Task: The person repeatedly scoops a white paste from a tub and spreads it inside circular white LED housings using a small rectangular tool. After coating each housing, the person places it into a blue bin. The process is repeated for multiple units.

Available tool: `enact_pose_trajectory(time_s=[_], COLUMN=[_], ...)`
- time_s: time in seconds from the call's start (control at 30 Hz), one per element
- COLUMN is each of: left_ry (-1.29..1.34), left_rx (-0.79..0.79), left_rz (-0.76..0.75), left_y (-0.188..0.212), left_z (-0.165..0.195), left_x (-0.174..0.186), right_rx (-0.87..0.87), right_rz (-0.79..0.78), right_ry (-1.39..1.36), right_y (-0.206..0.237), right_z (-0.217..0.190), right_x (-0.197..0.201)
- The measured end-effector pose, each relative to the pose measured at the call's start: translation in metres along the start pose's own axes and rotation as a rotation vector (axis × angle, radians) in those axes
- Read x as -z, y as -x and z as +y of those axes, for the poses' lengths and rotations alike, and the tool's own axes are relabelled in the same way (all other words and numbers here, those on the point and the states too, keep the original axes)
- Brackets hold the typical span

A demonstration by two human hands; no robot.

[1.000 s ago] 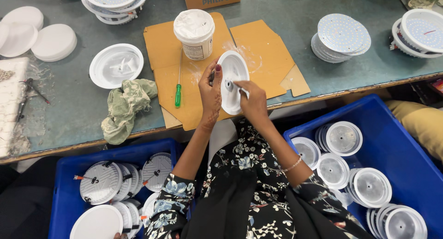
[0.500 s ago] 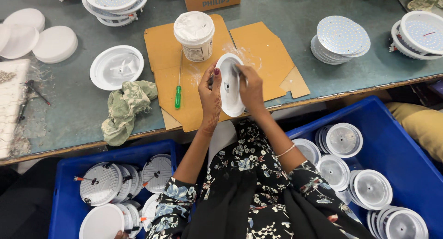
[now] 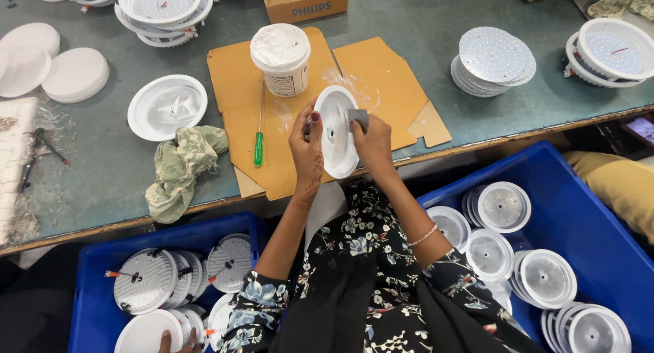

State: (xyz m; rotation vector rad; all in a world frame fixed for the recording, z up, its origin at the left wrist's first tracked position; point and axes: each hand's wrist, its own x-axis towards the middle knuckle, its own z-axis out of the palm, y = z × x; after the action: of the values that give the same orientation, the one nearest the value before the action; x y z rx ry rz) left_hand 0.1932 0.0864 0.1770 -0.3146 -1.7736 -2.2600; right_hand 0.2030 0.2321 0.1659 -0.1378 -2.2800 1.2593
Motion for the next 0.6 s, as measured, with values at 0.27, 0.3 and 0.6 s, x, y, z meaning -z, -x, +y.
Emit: enact_pose_trajectory(time_s=[0.27,0.3,0.6], left_ry=[-0.006,-0.006,0.123], left_rx=[0.003,0.016,0.020], left_rz=[-0.023,-0.024,-0.028], left_y=[0.001,0.000,-0.007], left_z=[0.004,0.003,-0.001], left_x=[-0.001,0.000,0.010], right_rx=[0.120,0.209,0.384], right_rz=[-0.074,-0.079,-0.101], right_ry=[0.060,-0.028,-0.180], right_y=[-0.017,-0.011,0.022], right_z=[-0.043,-0.050,-0.041], right_x=[0.002,0.003,0.014])
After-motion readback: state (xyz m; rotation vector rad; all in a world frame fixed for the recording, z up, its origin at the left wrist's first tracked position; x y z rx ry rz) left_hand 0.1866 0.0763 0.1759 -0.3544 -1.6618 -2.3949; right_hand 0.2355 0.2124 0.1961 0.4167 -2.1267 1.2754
